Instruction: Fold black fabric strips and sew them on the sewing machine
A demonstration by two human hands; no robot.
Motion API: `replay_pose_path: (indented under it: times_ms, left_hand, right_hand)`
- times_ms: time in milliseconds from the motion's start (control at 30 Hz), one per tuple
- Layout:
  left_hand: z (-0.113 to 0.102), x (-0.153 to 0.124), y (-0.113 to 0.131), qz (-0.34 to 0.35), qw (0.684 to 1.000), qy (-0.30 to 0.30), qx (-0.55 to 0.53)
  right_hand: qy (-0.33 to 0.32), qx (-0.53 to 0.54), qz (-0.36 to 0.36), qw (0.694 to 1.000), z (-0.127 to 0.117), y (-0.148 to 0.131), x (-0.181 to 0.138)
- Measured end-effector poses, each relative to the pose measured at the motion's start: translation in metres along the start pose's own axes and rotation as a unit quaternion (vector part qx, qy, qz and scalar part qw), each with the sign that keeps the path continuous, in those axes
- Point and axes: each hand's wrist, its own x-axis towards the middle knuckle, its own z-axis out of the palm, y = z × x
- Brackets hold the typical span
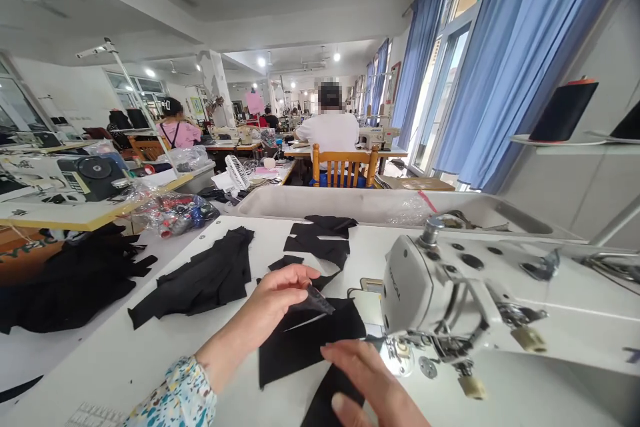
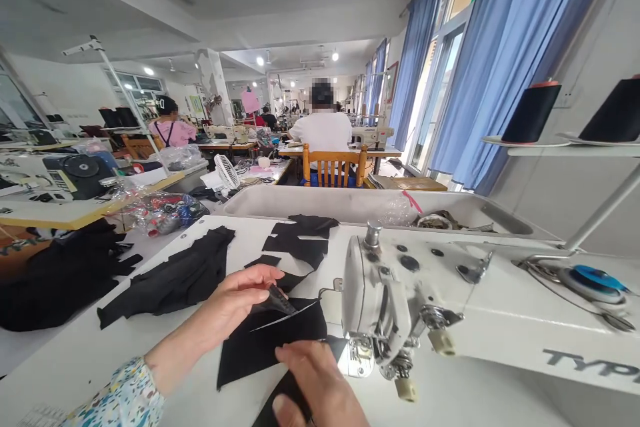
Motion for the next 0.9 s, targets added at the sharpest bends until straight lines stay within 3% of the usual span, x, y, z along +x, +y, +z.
replay_pose_path:
  times_ms: [100,233,400,700,833,900]
  left_hand:
    - [0.012,-0.018,-0.003,0.001,0.999,-0.007,-0.044]
    - [0.026,-0.037,0.0,-0.005,0.998,-0.007,-0.068]
    - [0.036,-0.049,0.003,0.007,0.997,0.004,-0.076]
    - [0.04,-0.059,0.001,0.02,0.999,0.031,-0.019]
    - [0.04,-0.062,-0.001,0.039,0.993,-0.009,0.115]
    - [0.041,-0.064,0.002,0.043,0.98,-0.049,0.189]
  right_hand:
    - [0.044,0.123,0.167,0.977,-0.003,-0.01,-0.009]
    - [0.035,0.222,0.245,0.943,-0.001,-0.015,-0.014]
    - [0.041,0.301,0.245,0.92,0.0,-0.026,-0.02]
    - [0.071,0.222,0.177,0.956,0.001,-0.037,-0.023]
    - [0.037,0.218,0.185,0.957,-0.001,-0.035,-0.02]
    - [0.043,0.167,0.171,0.97,-0.002,-0.037,-0.021]
